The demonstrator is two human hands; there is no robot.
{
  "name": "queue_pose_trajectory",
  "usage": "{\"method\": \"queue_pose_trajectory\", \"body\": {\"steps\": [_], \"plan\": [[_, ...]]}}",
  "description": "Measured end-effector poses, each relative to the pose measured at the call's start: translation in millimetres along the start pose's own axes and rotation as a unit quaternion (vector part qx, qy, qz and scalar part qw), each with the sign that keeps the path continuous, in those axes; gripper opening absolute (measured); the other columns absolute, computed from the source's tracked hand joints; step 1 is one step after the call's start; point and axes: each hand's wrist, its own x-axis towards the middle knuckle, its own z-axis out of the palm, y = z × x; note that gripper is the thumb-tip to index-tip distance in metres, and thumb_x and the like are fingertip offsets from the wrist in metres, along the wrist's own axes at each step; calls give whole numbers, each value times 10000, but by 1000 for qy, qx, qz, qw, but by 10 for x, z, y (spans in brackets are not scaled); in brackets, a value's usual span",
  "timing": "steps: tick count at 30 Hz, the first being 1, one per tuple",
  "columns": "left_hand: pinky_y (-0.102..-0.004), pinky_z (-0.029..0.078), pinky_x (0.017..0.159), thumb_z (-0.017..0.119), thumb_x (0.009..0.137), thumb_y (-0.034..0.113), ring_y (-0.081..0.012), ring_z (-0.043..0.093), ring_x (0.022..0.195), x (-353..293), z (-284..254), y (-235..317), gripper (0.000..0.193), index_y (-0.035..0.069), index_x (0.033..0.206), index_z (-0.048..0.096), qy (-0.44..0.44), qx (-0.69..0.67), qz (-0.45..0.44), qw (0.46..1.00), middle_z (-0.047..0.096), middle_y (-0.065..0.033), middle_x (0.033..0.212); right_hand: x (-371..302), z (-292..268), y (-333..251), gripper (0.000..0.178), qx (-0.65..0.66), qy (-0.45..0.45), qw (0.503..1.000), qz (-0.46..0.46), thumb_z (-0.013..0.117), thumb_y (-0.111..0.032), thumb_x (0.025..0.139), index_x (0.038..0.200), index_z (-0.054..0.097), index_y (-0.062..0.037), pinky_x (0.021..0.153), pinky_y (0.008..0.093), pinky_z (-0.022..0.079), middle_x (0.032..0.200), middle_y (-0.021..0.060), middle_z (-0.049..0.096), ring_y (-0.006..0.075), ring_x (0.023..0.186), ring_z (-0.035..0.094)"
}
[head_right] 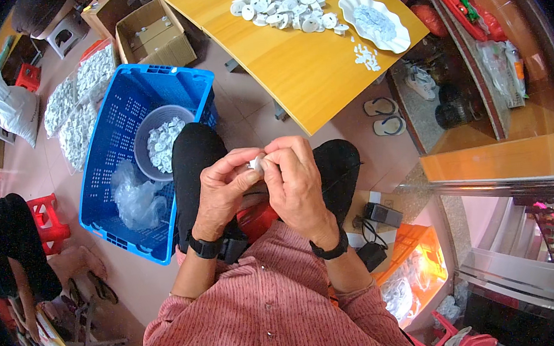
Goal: Assembling small white plastic components by hand at a table.
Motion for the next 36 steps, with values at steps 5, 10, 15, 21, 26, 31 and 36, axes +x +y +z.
{"method": "queue_pose_trajectory", "body": {"steps": [5, 10, 15, 21, 26, 31, 36], "plan": [[-347, 581, 891, 663, 911, -20, -217, 673, 1049, 30, -6, 54, 312, -32, 1221, 634, 7, -77, -28, 997, 664, -144, 1192, 63, -101, 20, 63, 57, 17, 998, 21, 652, -11, 891, 925, 606, 16, 742, 363, 517, 979, 161, 619, 294, 857, 633], [-348, 598, 815, 608, 967, 68, -295, 703, 992, 119, -481, 196, 328, -27, 1280, 587, 179, -88, 26, 980, 673, -181, 1183, 142, -248, 103, 67, 55, 60, 995, 54, 668, -2, 877, 915, 616, 14, 727, 343, 523, 966, 140, 626, 267, 830, 644], [-332, 574, 888, 612, 977, 98, -266, 680, 1018, 285, -1142, 289, 297, -54, 1230, 579, 310, -114, 56, 942, 683, -129, 1070, 366, -595, 410, 50, -54, 122, 990, 46, 631, -15, 895, 940, 622, 4, 725, 377, 518, 956, 145, 605, 307, 820, 628], [-401, 538, 1015, 607, 980, 73, -361, 609, 1144, 371, -2148, -40, 362, -146, 1241, 487, 367, -220, 77, 901, 579, -245, 1187, 760, -724, 1053, 140, -270, 127, 954, 8, 573, -38, 909, 1030, 615, 20, 887, 447, 451, 1074, 176, 604, 349, 1027, 577], [-401, 533, 1020, 616, 960, 35, -385, 607, 1134, 431, -1981, -19, 351, -158, 1225, 491, 384, -219, 40, 896, 574, -255, 1191, 878, -742, 1553, 245, -378, 100, 919, 60, 571, -79, 910, 1132, 646, -9, 958, 459, 403, 1172, 158, 617, 322, 1126, 545], [-369, 544, 992, 617, 958, 48, -323, 619, 1133, 401, -1619, 142, 314, -141, 1199, 553, 317, -191, 80, 926, 608, -217, 1191, 878, -792, 1254, 213, -210, 70, 973, 68, 567, -2, 886, 1076, 661, 11, 912, 434, 465, 1109, 169, 640, 337, 1055, 599], [-308, 545, 923, 607, 970, 79, -257, 652, 1099, 437, -986, 238, 341, -75, 1269, 554, 245, -141, 43, 958, 630, -207, 1247, 808, -800, 1213, 185, -160, 154, 975, 33, 567, 67, 857, 1023, 645, 48, 834, 418, 512, 1036, 184, 646, 375, 933, 637]]}}
